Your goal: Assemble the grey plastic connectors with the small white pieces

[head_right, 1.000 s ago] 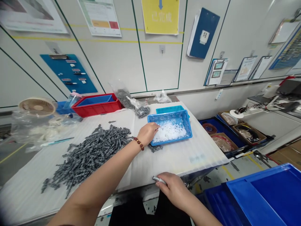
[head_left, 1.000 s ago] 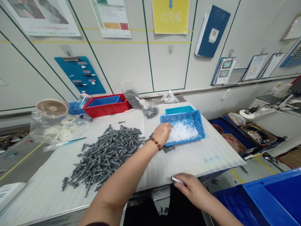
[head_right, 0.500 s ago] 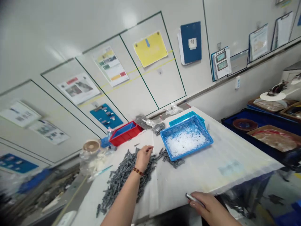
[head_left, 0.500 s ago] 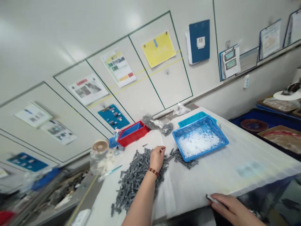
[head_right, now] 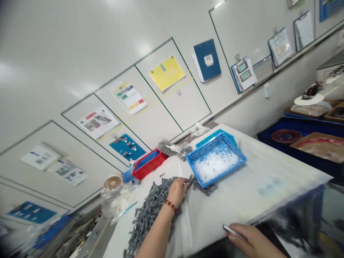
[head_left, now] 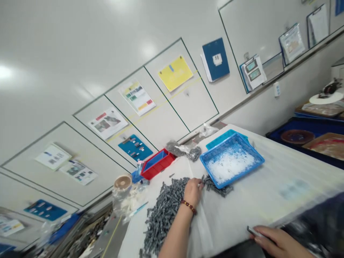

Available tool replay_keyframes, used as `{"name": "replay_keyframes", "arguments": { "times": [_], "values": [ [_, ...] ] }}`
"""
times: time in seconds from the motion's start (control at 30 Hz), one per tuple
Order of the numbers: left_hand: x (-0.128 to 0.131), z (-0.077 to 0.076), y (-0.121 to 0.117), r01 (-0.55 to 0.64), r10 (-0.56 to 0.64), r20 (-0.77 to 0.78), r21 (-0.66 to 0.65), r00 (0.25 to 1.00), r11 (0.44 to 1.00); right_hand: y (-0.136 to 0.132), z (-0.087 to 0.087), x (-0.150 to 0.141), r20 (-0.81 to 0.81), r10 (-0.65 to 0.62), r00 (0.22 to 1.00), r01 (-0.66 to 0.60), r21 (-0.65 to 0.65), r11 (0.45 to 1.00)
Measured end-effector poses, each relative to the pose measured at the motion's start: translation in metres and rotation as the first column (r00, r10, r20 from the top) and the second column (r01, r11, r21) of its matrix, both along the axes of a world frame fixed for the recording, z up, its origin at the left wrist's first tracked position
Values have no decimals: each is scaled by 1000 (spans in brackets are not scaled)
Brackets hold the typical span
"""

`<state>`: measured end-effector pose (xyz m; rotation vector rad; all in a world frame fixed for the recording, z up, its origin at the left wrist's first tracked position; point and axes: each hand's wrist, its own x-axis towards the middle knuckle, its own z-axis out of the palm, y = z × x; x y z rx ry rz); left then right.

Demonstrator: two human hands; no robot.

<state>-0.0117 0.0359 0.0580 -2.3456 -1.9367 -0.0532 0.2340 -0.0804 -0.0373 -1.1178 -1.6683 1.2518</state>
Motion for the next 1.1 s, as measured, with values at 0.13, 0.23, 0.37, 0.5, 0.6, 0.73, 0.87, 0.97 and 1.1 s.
{"name": "replay_keyframes", "arguments": {
  "times": [0.13,0.23,0.37,0.5,0.6,0.73,0.87,0.97,1.1],
  "values": [
    [1,-2,-28,92,-85,71,-101,994,991,-5,20,5,47,97,994,-97,-9,995],
    [6,-11,-47,150,-131,115,-176,985,973,-8,26,7,87,114,990,-115,3,993],
    [9,-19,-57,142,-120,122,-190,985,971,-12,35,12,134,159,978,-164,27,986],
    [1,-12,-41,-2,9,67,-107,998,994,-14,43,17,166,159,973,-167,37,985],
    [-6,-6,-18,-118,119,10,-80,993,990,-15,41,18,162,150,975,-161,60,985],
    [-2,-9,8,-169,166,-34,-164,986,972,-16,35,17,153,148,977,-161,79,984],
    [12,-15,12,-163,173,16,-250,985,954,-17,34,17,151,143,978,-154,67,986],
    [18,-16,5,-149,198,137,-301,971,942,-17,35,16,162,160,974,-170,52,984],
    [16,-13,-8,-126,257,404,-323,878,938,-13,34,14,184,209,961,-219,35,975]
  ]
}}
